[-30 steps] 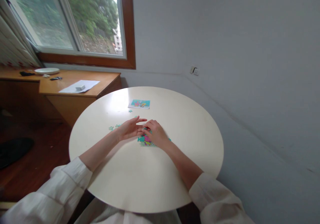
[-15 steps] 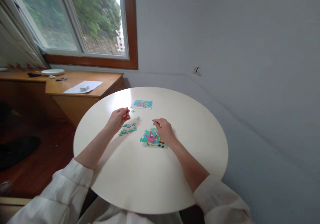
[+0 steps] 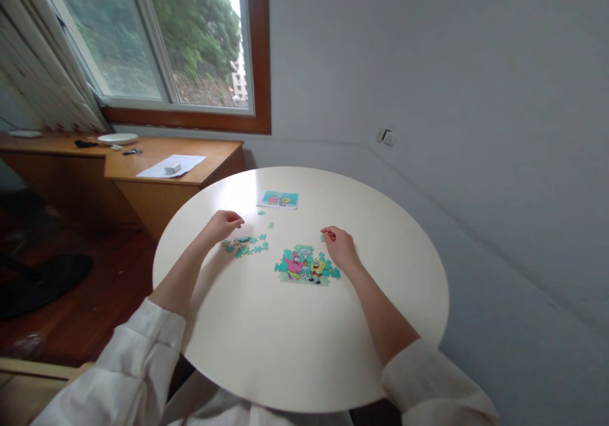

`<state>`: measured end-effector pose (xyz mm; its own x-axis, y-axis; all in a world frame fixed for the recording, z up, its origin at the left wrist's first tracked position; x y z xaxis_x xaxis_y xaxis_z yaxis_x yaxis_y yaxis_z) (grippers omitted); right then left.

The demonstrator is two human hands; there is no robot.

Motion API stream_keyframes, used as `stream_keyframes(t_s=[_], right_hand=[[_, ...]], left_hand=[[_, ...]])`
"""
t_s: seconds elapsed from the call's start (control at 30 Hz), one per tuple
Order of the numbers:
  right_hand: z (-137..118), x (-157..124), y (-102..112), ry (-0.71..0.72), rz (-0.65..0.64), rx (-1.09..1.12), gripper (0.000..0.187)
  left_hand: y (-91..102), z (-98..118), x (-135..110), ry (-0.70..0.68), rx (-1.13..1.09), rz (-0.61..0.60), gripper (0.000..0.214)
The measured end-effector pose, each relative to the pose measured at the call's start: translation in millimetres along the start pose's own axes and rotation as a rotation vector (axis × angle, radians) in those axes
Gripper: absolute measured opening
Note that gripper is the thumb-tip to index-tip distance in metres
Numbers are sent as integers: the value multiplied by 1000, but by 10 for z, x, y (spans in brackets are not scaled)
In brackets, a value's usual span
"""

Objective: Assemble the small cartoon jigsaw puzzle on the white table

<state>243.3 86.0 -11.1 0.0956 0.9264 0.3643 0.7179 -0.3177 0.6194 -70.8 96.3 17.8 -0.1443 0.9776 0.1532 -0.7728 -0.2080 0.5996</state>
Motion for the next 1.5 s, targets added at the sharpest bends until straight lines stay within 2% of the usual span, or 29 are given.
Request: stream_keyframes(t_s=[0.13,0.27,0.43,0.6,0.67,0.73,0.93,1.23,1.4,1.5], right_hand=[[53,4,-65,-1,-48,-49,21],[51,9,-60,16,-44,-115,23],[81,38,-60,53,-30,-181,21],[95,46,-65,82,-18,-246,20],[90,40,-65,85,-15,-259,20],[85,34,-66,86,-14,-268,19],[81,27,-63,90,-7,-264,18],[90,30,-70,105,-10,-249,18],[99,26,-74,96,-13,-242,18],[114,29,-80,100,-15,-238,19]], left_hand=[[-57,-40,-20,-5,83,-80,11],[-107,8,-89,-14,108,-190,10],[-157,40,-184,5,139,-363,24],[-252,89,-243,-166,220,-548,27],[-285,105,-251,-236,246,-576,24],[-318,92,-250,-245,272,-595,22],[-339,122,-241,-241,284,-557,24],[-283,134,-232,-116,148,-446,7],[-209,61,-110,-110,111,-287,8],[-185,5,-55,-100,107,-237,10]])
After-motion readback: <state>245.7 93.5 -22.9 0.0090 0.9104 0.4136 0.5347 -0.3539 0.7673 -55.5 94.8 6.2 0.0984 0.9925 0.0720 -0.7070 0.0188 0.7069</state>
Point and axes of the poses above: each hand's wrist, its own x-axis towards the middle knuckle, its own y-axis out of the back of the hand, z = x × y, the point moved 7 cm from there along x, towards the middle knuckle, and after that the axes turned 4 degrees about z, right-handed, at the moved point
